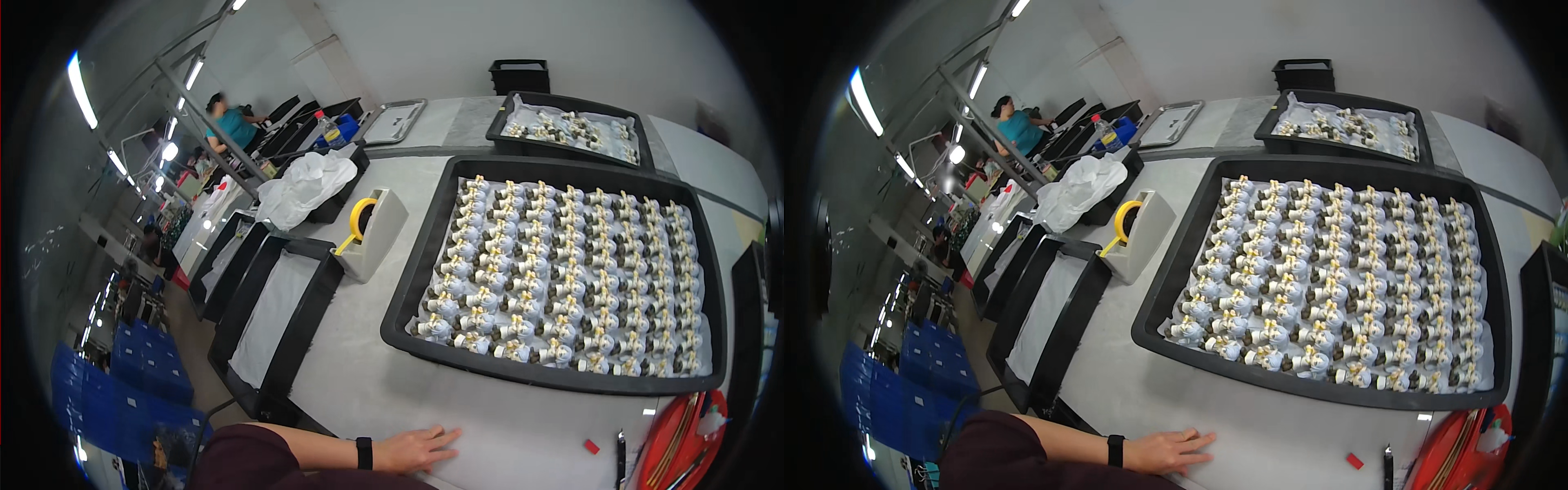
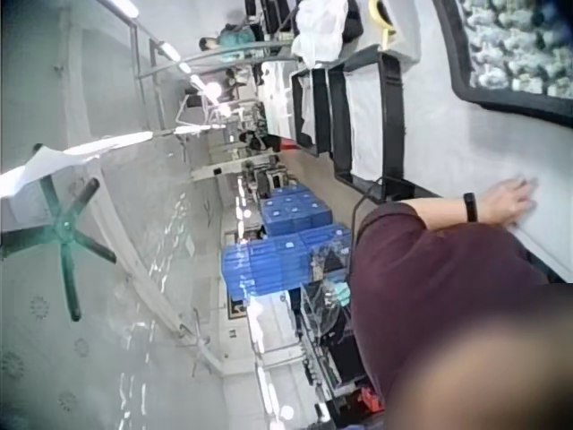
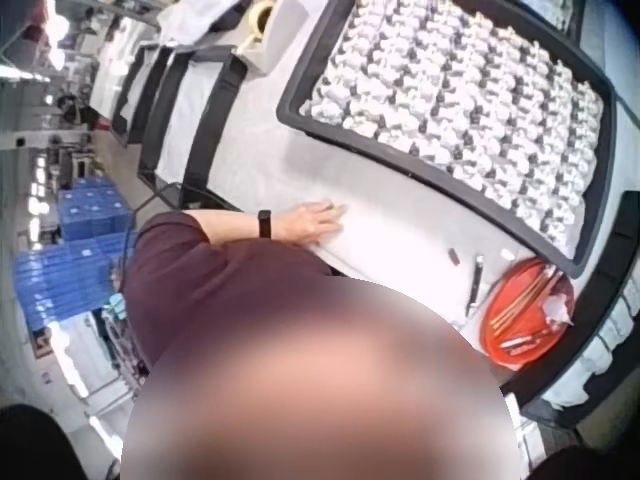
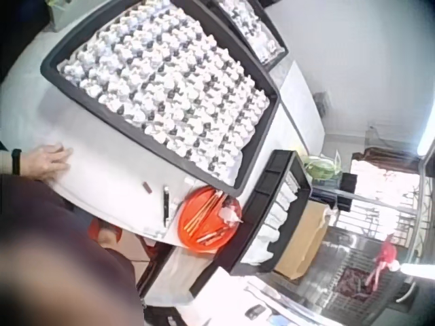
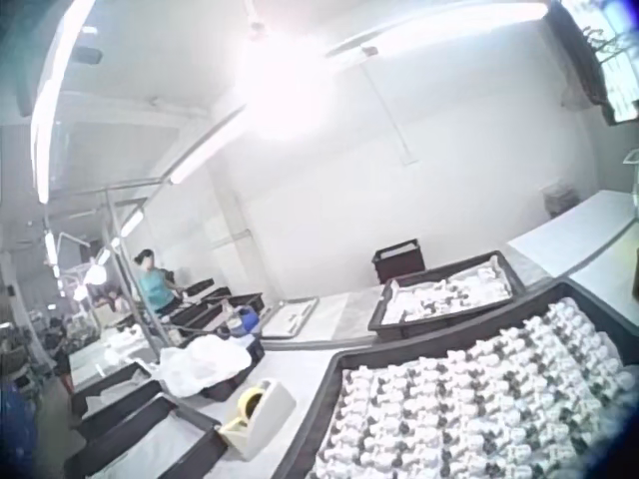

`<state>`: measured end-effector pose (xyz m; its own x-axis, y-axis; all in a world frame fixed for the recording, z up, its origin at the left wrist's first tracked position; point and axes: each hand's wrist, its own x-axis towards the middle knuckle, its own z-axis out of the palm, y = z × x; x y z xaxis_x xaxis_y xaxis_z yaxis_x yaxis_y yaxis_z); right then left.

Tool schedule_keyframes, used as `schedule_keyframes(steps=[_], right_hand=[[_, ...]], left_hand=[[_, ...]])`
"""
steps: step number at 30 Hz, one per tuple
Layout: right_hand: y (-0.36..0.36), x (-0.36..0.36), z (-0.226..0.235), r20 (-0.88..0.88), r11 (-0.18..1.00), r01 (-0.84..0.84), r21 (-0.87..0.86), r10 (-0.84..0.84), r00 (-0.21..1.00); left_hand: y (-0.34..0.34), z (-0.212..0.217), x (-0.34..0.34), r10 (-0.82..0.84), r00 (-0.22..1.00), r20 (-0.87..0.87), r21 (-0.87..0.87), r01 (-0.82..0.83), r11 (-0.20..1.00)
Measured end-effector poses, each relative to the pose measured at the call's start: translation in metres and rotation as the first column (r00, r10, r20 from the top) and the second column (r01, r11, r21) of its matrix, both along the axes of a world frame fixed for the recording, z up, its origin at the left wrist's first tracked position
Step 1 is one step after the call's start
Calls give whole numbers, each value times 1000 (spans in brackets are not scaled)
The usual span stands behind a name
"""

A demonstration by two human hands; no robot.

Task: Assemble small plastic figurines by attaching a component to the back of the figure.

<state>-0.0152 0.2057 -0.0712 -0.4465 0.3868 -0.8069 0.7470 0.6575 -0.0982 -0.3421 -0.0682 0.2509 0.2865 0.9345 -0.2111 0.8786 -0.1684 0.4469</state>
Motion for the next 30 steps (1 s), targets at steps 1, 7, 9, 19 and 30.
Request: schedule_keyframes(steps=[1,7,9,19,30], right_hand=[[8,-2,5,-13,1000,5,-11,-5,1000],[50,25,19,-64,988,123,-92,-129,990],[60,39,16,-80,977,172,-123,-182,980],[39,100,-13,-157,890,395,-229,-434,887],[-178,225,-5,-252,665,600,-444,-736,629]], left_hand=[[-1,3,1,23,1000,2,8,-23,1000],[10,-1,11,95,995,42,-32,-94,995],[12,-4,14,106,994,18,-24,-106,994],[-14,-30,26,116,993,-35,22,-115,993],[-63,-39,88,63,938,-341,247,25,969]])
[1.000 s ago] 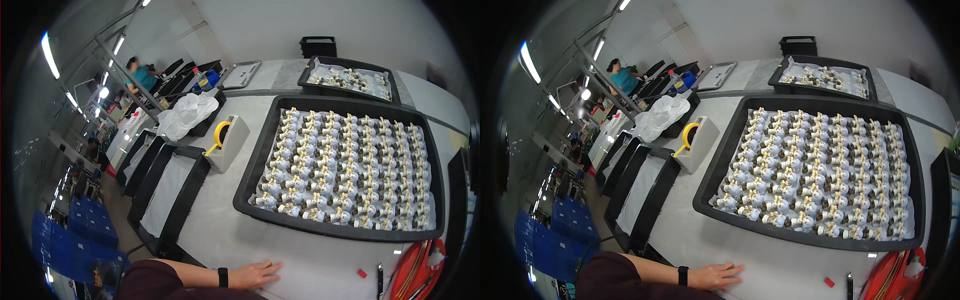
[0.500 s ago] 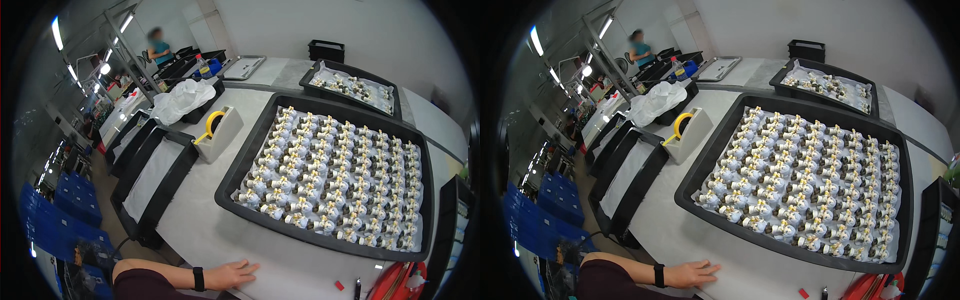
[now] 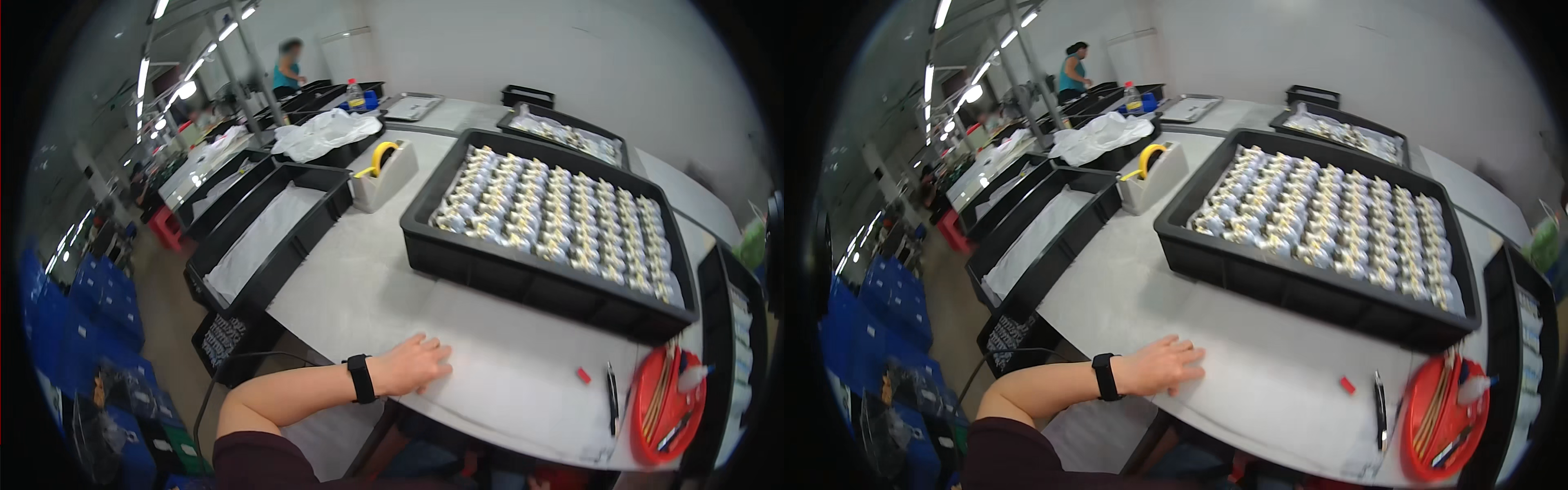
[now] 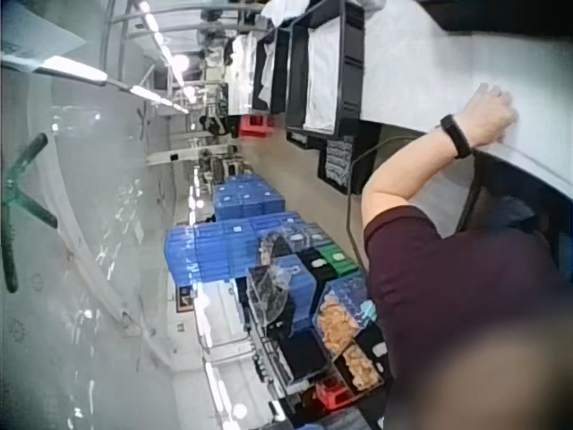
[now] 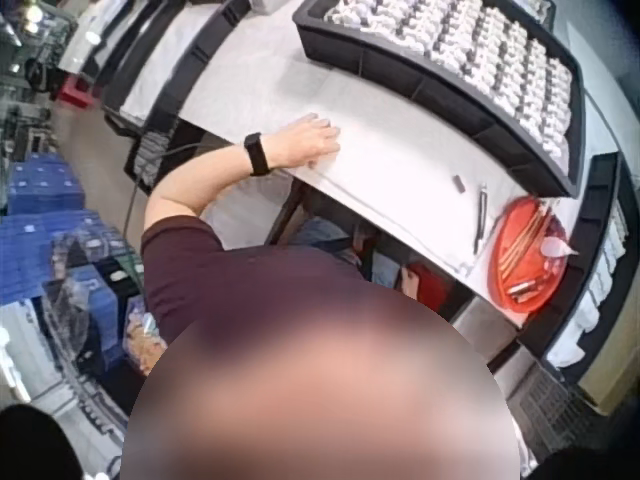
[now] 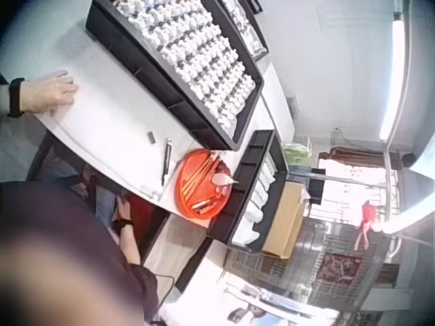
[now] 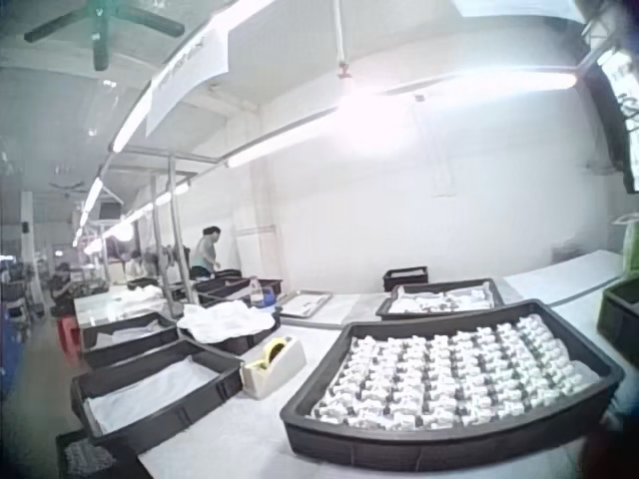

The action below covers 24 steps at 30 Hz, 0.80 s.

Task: Assemble small plastic figurines by attaching a component to the back of the figure.

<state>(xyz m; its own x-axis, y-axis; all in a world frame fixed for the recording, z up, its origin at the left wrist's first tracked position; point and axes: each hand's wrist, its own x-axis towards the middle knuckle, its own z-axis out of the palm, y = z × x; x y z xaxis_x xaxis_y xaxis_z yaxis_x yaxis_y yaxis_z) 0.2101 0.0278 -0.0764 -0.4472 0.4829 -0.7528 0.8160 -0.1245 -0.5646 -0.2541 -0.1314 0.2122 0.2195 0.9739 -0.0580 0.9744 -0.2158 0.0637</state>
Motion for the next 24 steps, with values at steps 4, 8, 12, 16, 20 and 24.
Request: schedule_keyframes(steps=[4,8,12,16,20,24], right_hand=[[-86,9,67,-177,928,-17,372,89,980],[-119,10,101,-42,702,-211,680,324,945],[-113,12,105,-74,816,-200,543,283,956],[-104,19,87,-118,846,-229,481,322,939],[-98,19,110,-150,903,-281,326,343,927],[-80,19,138,-266,868,-297,398,419,868]], left_hand=[[-52,-2,88,-105,972,209,291,41,956],[-88,-89,168,27,838,546,-78,19,997],[-104,-183,187,311,883,351,-306,-206,930],[-96,-208,188,497,724,479,-451,-282,847],[-85,-200,188,483,734,478,-494,-230,838],[-65,-158,188,394,710,583,-510,-57,858]])
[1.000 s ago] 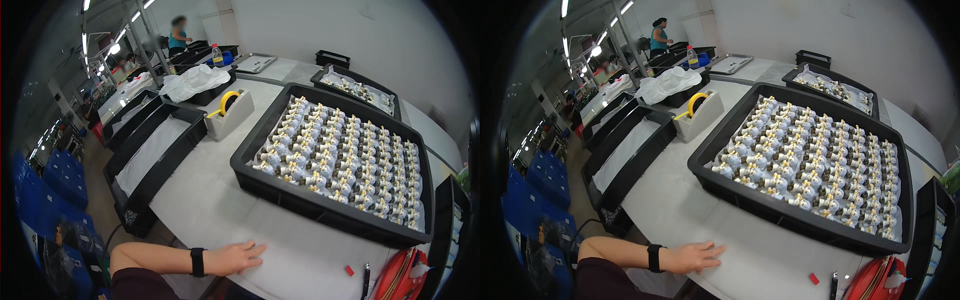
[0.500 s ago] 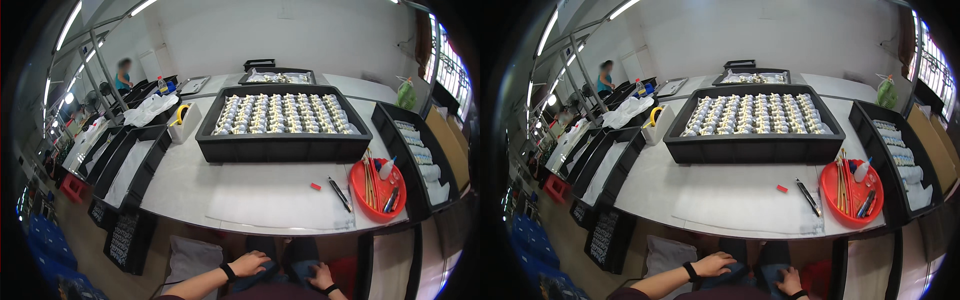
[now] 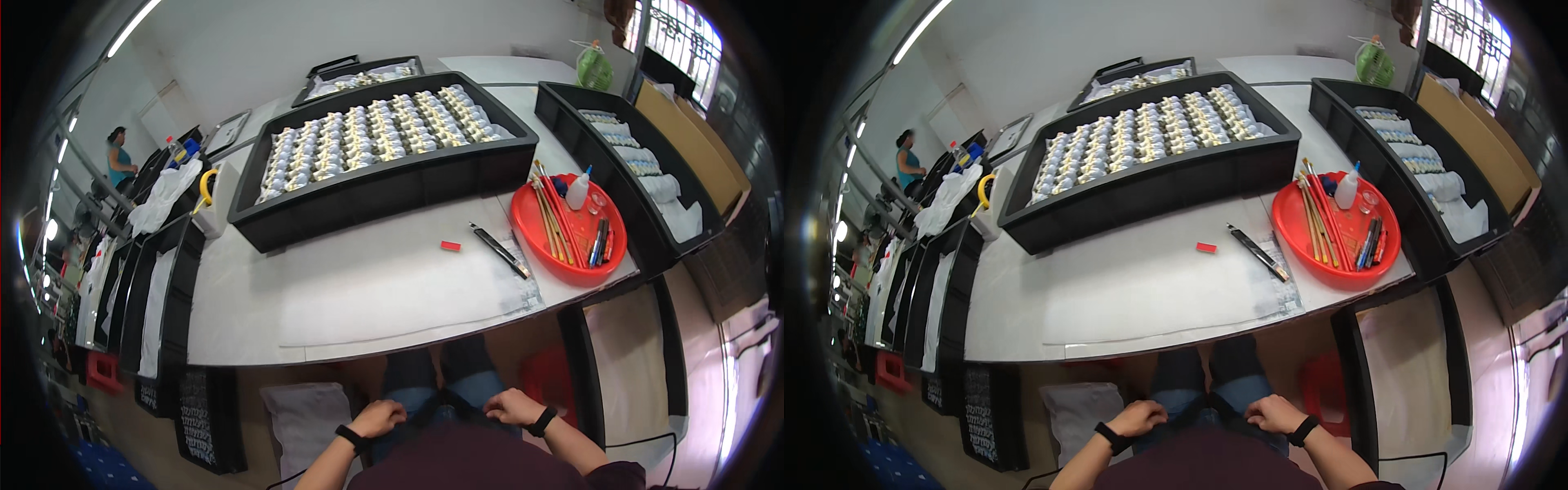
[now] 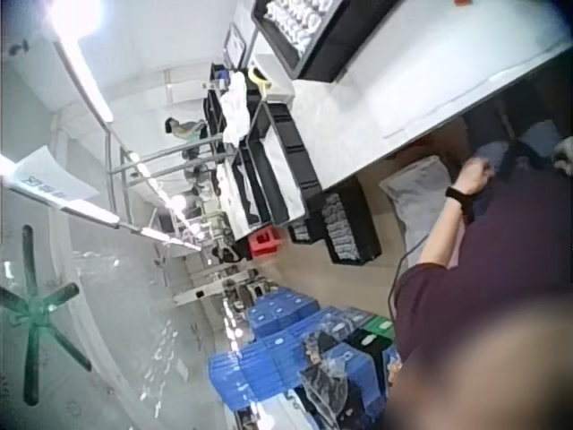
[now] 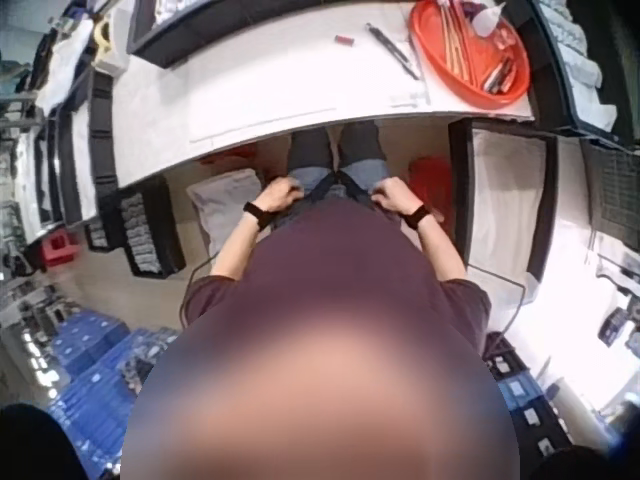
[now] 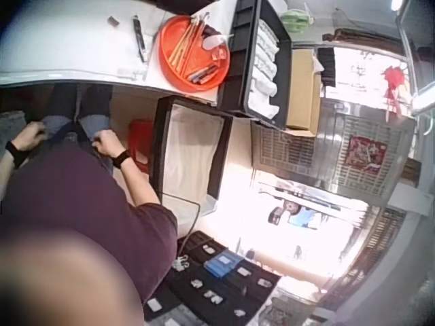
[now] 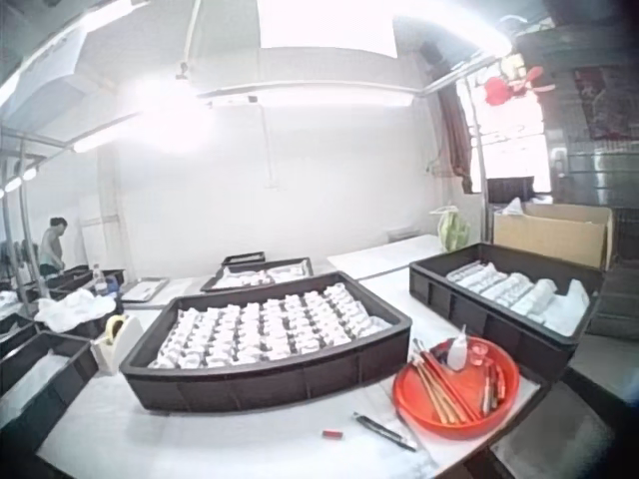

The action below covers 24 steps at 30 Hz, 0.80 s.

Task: Assemble small plastic figurines by attaching a component to the back of the figure.

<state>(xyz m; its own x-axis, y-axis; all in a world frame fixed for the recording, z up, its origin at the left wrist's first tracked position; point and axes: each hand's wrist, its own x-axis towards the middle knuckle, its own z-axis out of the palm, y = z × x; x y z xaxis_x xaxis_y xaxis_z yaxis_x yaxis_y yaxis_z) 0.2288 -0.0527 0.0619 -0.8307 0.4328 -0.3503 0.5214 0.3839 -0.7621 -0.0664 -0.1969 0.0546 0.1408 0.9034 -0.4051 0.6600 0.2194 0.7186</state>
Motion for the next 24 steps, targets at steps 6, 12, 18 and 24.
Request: schedule_keyframes(steps=[6,12,18,24], right_hand=[[99,-20,129,-479,875,393,283,-226,848],[162,-37,149,-569,647,562,516,-232,789],[183,-52,141,-352,605,378,700,-168,921],[198,-57,138,-364,705,384,596,-189,912]], left_hand=[[64,183,-53,308,937,167,300,-346,889],[162,198,-196,746,183,641,43,-978,203],[237,198,-227,666,127,735,86,-992,94],[253,175,-274,651,55,757,105,-994,-38]])
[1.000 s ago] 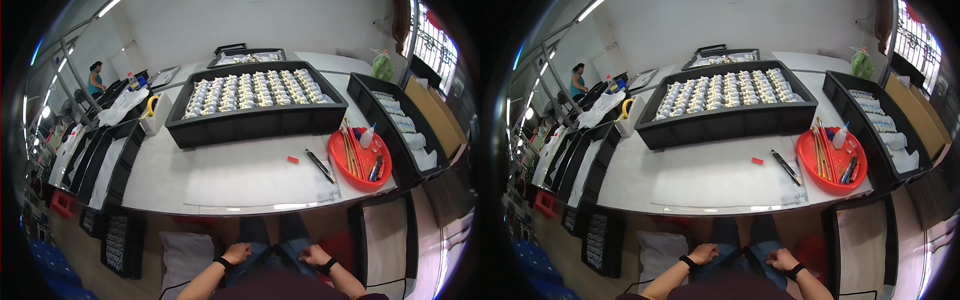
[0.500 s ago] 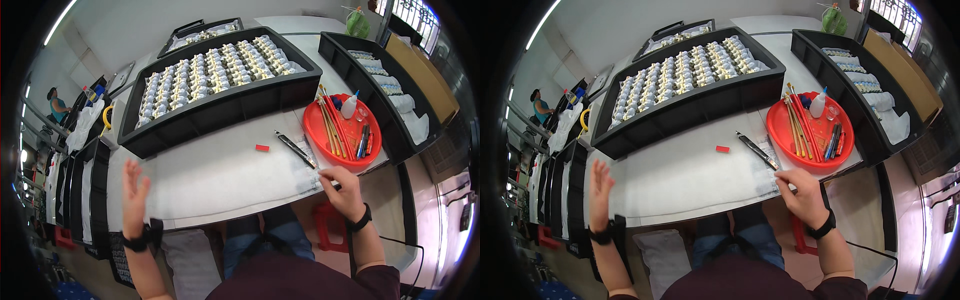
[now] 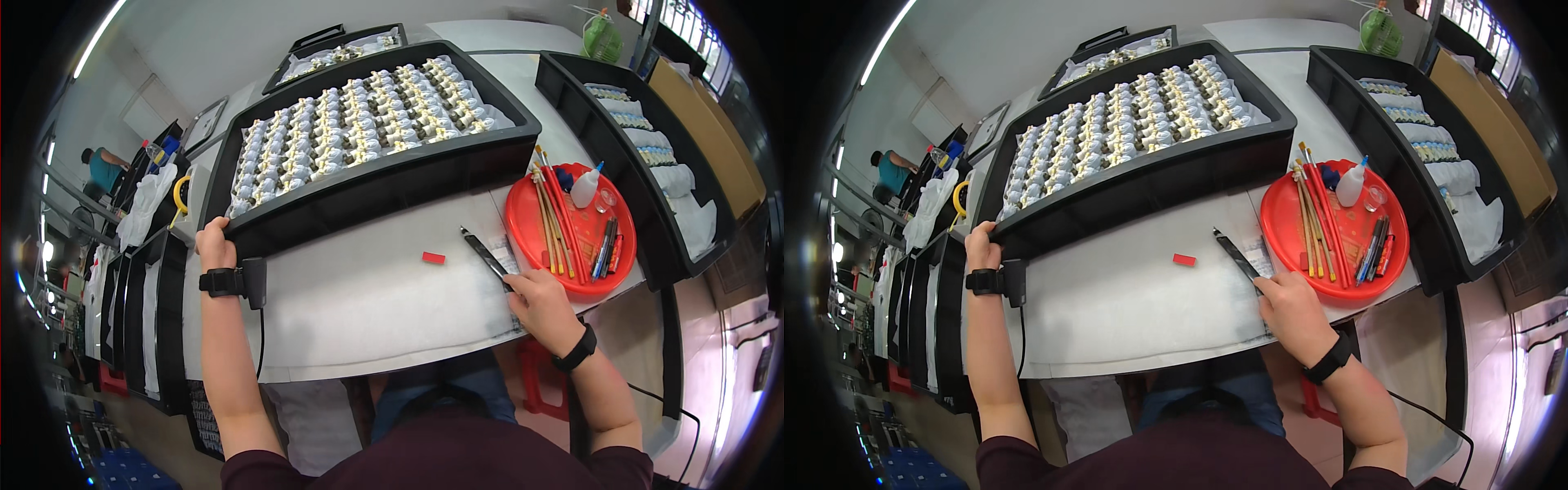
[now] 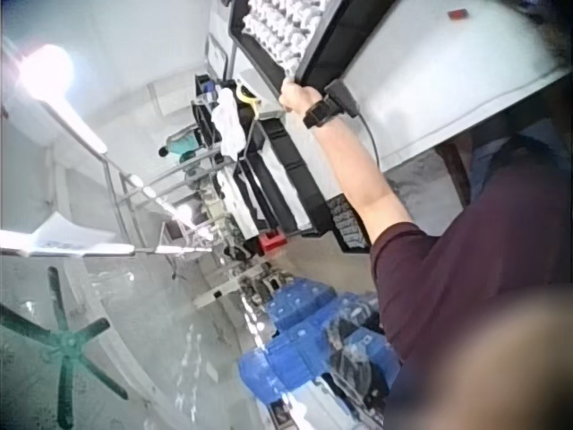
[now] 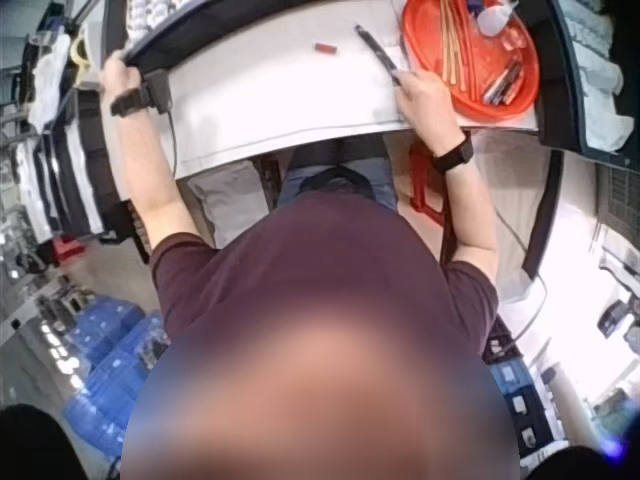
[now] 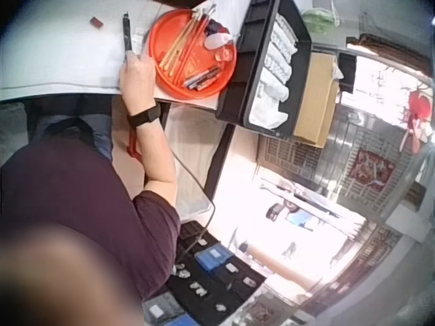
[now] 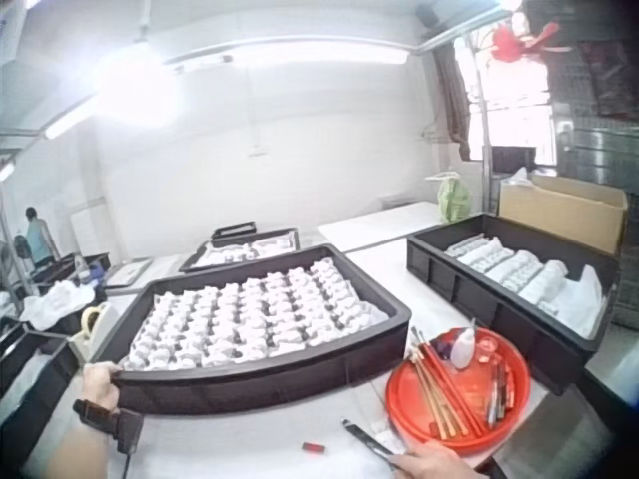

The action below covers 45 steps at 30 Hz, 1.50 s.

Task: Assemble small plastic figurines by attaching a component to the back of the figure.

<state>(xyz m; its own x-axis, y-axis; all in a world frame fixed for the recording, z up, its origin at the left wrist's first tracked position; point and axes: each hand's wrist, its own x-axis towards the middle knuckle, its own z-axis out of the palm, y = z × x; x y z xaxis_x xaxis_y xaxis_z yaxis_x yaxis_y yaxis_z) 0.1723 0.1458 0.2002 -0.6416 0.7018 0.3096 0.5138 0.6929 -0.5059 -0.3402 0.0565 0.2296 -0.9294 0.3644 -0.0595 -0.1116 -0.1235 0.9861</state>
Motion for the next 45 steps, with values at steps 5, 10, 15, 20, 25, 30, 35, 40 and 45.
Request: schedule_keyframes(steps=[5,10,15,20,25,30,35,40,45], right_hand=[[-19,-19,13,-5,997,75,-17,-75,997],[-41,-42,15,73,994,99,38,-102,992],[-54,-67,18,36,993,62,105,-66,997],[-70,-75,17,94,979,6,202,-26,995],[-70,-83,9,-13,988,-141,65,142,990],[-61,-67,-1,1,990,-137,-46,137,991],[-52,-51,3,-55,970,-200,-140,194,979],[-35,-45,-11,-141,952,-211,-223,183,973],[-24,-54,-18,-164,967,-150,-204,117,980]], left_hand=[[1,-4,1,234,958,-168,78,-224,972],[-18,-11,-30,61,992,-110,100,-50,994],[-27,-9,-33,11,998,-60,121,-3,993],[-41,54,11,199,733,-651,-185,-407,895],[-19,150,39,-706,441,-554,-619,349,704],[70,155,62,-946,-190,-263,-962,125,242],[132,123,66,-958,-287,-10,-1000,-11,13],[174,81,59,-965,-180,189,-978,-126,-168],[183,74,52,-968,-190,167,-986,-58,-159]])
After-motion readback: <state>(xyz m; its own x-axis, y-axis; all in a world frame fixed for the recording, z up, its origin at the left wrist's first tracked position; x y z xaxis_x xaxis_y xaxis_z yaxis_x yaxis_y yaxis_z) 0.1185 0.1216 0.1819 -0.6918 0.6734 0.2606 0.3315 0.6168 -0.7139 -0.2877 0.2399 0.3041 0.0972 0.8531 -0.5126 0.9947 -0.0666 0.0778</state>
